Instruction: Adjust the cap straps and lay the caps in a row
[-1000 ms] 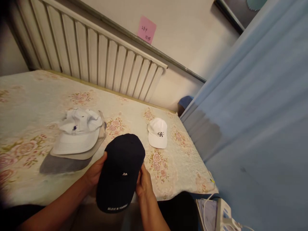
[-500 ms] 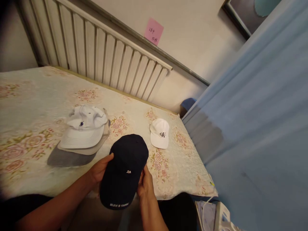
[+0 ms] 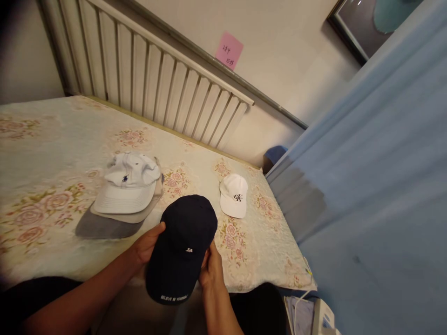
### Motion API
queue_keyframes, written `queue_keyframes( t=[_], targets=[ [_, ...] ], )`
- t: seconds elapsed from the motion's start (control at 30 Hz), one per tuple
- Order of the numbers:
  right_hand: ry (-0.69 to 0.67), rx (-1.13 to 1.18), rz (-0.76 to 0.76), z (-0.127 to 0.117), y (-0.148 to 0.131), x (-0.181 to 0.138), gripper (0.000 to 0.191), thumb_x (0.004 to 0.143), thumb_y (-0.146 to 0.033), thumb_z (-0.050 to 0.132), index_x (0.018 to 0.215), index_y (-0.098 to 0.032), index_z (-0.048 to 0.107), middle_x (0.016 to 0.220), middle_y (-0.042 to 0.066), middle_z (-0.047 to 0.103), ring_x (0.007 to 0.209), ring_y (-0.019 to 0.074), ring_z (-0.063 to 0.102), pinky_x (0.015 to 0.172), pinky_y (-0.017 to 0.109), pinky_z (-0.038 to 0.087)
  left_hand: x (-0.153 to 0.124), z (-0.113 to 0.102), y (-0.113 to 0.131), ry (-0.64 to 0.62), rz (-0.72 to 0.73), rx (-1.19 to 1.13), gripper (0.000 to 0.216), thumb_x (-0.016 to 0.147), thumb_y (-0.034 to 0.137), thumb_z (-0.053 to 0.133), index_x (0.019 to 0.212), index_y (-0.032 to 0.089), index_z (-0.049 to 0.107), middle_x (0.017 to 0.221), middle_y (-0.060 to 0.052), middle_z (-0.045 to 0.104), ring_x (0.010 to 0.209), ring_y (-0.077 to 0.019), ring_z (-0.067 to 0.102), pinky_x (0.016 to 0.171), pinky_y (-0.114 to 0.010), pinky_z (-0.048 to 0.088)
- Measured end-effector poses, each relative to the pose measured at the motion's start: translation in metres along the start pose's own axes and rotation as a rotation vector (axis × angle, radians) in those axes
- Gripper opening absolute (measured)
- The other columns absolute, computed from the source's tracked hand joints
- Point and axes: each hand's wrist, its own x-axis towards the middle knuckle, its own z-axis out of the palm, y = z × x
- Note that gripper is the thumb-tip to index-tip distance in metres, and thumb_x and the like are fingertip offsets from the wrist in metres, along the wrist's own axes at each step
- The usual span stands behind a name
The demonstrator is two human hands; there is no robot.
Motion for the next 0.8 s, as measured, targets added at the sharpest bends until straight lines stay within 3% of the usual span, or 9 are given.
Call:
queue_keyframes(
  t=[0.1,0.4,0.8],
  targets=[
    [-0.007,-0.014,0.007,0.0,0.0,0.0,0.026,0.075,-0.035,0.067,0.091,-0.015,0.069,0.086,0.006,0.076,0.084,0.0205,0.072,0.079,0.03,0.057,0.0,-0.001,0.0,-0.025,-0.001,0.013,0.062,0.072,0.04,0.072,0.123,0.006,0.06,0.099,-0.015,0.074,0.104,-0.0329,0.065,0.102,-0.046,0.038],
    [-0.057,-0.091,0.001,0.002,0.001,-0.003,0.032,0.075,-0.042,0.064,0.092,-0.015,0.07,0.097,0.009,0.075,0.104,0.0244,0.066,0.092,0.034,0.052,-0.002,0.001,-0.002,0.118,0.014,0.011,0.055,0.078,0.033,0.065,0.124,0.004,0.057,0.095,-0.015,0.075,0.093,-0.03,0.069,0.1,-0.045,0.041],
    [-0.053,-0.04,0.036,0.002,0.001,-0.003,0.031,0.074,-0.041,0.066,0.09,-0.015,0.07,0.089,0.009,0.076,0.095,0.0258,0.07,0.084,0.037,0.055,-0.004,0.009,-0.001,0.074,0.046,0.027,0.043,0.078,0.03,0.066,0.113,0.006,0.065,0.097,-0.016,0.074,0.093,-0.0291,0.069,0.102,-0.046,0.038]
  ],
)
